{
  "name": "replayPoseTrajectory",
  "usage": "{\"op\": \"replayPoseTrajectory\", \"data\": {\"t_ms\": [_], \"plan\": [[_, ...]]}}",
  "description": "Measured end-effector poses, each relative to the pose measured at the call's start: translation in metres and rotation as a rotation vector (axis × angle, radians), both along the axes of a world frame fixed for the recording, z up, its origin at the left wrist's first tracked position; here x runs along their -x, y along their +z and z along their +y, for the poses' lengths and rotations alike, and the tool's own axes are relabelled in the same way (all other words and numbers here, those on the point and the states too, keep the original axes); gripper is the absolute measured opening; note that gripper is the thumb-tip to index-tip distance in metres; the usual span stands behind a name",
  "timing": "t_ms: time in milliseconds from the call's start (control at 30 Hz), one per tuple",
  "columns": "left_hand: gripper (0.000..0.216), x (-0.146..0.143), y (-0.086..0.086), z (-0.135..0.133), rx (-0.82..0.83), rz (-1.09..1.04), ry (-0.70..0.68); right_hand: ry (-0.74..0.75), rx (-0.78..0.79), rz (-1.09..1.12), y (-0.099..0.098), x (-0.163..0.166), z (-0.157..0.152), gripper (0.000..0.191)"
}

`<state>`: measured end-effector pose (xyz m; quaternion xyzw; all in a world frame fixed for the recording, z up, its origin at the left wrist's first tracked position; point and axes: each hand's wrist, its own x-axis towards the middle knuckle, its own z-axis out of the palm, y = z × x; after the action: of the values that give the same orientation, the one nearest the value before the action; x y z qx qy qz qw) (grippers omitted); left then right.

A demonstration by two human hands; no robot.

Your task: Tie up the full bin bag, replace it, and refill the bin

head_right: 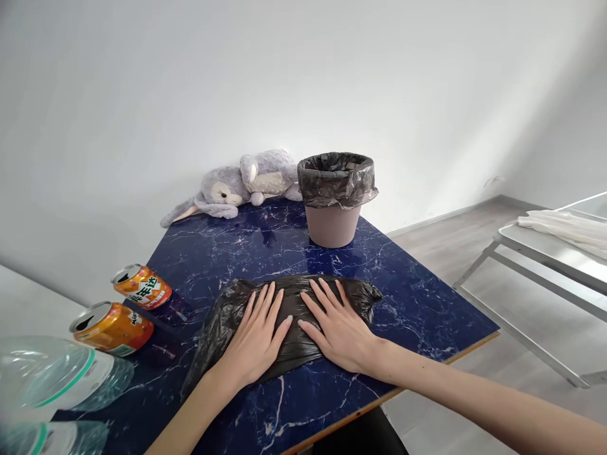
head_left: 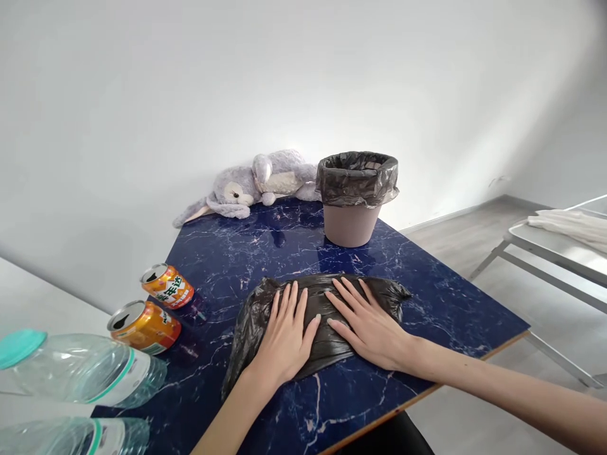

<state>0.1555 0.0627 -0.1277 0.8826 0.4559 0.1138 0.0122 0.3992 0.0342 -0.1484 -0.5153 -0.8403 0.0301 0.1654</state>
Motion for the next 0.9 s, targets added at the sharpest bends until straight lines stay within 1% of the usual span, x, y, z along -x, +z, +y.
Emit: {"op": "replayPoseTrajectory", "data": {"t_ms": [133, 233, 333, 533, 700, 800, 833, 900], "plan": [[0.069, 0.012, 0.007, 0.003, 0.106, 0.010, 0.056, 0.000, 0.037, 0.013, 0.001, -0.008, 0.004, 0.066], [0.068, 0.021, 0.012, 0.004, 0.125, 0.009, 0.088, -0.004, 0.036, 0.014, 0.002, -0.015, 0.008, 0.063], [0.067, 0.034, 0.012, 0.009, 0.081, 0.031, 0.108, 0.007, 0.021, 0.010, 0.002, -0.022, 0.012, 0.063], [0.066, 0.060, 0.001, 0.025, -0.039, 0.036, 0.147, 0.028, -0.018, 0.006, -0.002, -0.030, 0.022, 0.063], [0.064, 0.073, -0.005, 0.034, -0.051, 0.005, 0.164, 0.048, 0.015, 0.018, -0.006, -0.036, 0.033, 0.066], [0.066, 0.077, -0.003, 0.036, -0.058, -0.024, 0.190, 0.092, 0.054, 0.017, -0.006, -0.046, 0.045, 0.066], [0.066, 0.077, -0.001, 0.035, -0.089, -0.055, 0.204, 0.108, 0.063, 0.022, -0.005, -0.051, 0.050, 0.065], [0.064, 0.076, 0.005, 0.032, -0.205, -0.165, 0.225, 0.140, 0.077, 0.037, -0.004, -0.062, 0.058, 0.065]]}}
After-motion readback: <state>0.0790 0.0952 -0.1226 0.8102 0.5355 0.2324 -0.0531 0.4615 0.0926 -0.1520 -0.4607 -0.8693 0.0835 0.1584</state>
